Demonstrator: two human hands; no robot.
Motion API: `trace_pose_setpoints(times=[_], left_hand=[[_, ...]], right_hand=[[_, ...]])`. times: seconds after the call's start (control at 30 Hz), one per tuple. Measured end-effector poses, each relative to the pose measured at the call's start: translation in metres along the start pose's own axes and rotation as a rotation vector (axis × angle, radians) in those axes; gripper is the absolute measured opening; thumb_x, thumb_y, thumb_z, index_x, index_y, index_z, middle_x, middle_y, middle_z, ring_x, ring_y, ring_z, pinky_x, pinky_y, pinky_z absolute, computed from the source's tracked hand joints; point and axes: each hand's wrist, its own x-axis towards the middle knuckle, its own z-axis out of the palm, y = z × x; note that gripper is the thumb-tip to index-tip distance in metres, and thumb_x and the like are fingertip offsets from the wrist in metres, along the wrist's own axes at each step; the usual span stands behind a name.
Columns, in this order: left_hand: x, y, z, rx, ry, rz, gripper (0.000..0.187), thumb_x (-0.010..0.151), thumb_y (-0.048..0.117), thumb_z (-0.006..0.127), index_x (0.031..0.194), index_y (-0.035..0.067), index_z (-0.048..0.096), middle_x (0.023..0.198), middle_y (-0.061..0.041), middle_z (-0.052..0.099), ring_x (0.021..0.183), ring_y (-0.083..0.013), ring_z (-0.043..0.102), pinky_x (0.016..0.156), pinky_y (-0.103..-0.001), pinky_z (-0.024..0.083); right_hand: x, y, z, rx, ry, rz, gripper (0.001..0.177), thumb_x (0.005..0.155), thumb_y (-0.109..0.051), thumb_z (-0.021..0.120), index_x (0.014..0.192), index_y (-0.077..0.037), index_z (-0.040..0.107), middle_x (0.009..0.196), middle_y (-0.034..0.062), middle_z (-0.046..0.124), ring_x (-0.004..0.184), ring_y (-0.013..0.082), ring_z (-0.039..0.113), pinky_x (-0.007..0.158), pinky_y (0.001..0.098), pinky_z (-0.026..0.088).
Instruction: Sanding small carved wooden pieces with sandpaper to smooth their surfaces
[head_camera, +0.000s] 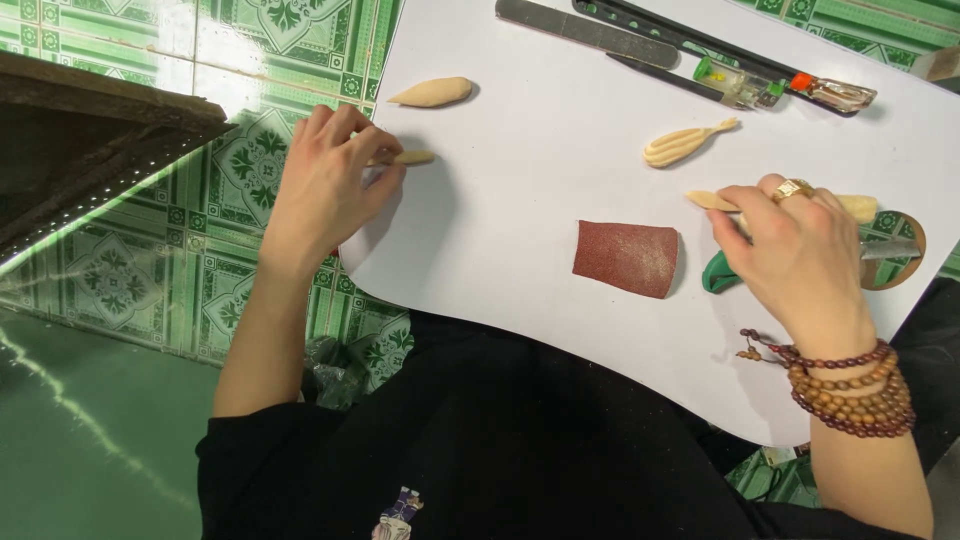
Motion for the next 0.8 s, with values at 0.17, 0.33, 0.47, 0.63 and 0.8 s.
trace_pose_setpoints(times=[0.17, 0.33, 0.47, 0.63, 0.8], left_hand=[[0.036, 0.037, 0.04, -0.137, 0.195, 0.275, 0.003, 0.086, 0.008, 0.074, 0.087, 0.005, 0.075, 0.087, -0.013, 0.062, 0.083, -0.0393, 0.063, 0.067, -0.052, 0.046], [0.054, 0.079, 0.013, -0.06, 0.222, 0.352, 0.032, 0.1, 0.041, 0.079, 0.115, 0.014, 0.07, 0.1, -0.007, 0.059, 0.089, -0.0275, 0.054, 0.077, -0.041, 0.042], [0.046, 0.063, -0.009, -0.079, 0.231, 0.2, 0.02, 0.107, 0.03, 0.07, 0.113, 0.011, 0.069, 0.106, -0.007, 0.061, 0.088, -0.0276, 0.052, 0.075, -0.04, 0.04], [0.035, 0.069, 0.037, -0.093, 0.211, 0.217, 0.022, 0.093, 0.032, 0.079, 0.104, 0.015, 0.073, 0.094, -0.004, 0.061, 0.087, -0.0235, 0.057, 0.076, -0.037, 0.044], [0.033, 0.084, 0.059, -0.09, 0.271, 0.2, 0.019, 0.09, 0.033, 0.077, 0.088, 0.017, 0.068, 0.081, -0.002, 0.055, 0.078, -0.0229, 0.057, 0.073, -0.035, 0.043]], right_hand=[[0.043, -0.048, 0.006, 0.047, -0.023, -0.123, 0.017, 0.107, -0.033, 0.071, 0.114, -0.019, 0.079, 0.079, -0.0044, 0.069, 0.073, 0.015, 0.063, 0.075, 0.0332, 0.05], [0.066, -0.064, -0.012, 0.207, 0.251, -0.214, 0.025, 0.1, -0.016, 0.084, 0.121, -0.004, 0.079, 0.095, 0.0088, 0.07, 0.086, 0.0271, 0.065, 0.083, 0.0411, 0.053], [0.054, -0.044, -0.003, 0.306, 0.207, -0.116, 0.016, 0.104, -0.01, 0.08, 0.116, 0.0, 0.079, 0.093, 0.0099, 0.07, 0.082, 0.0313, 0.064, 0.08, 0.0459, 0.05], [0.051, -0.054, 0.01, 0.339, 0.203, -0.145, 0.018, 0.1, -0.012, 0.078, 0.117, -0.007, 0.078, 0.088, 0.0078, 0.066, 0.082, 0.0291, 0.068, 0.079, 0.0414, 0.052], [0.055, -0.064, 0.012, 0.347, 0.23, -0.169, 0.016, 0.102, -0.021, 0.077, 0.115, -0.01, 0.077, 0.081, 0.0073, 0.06, 0.078, 0.0298, 0.069, 0.079, 0.0396, 0.054]])
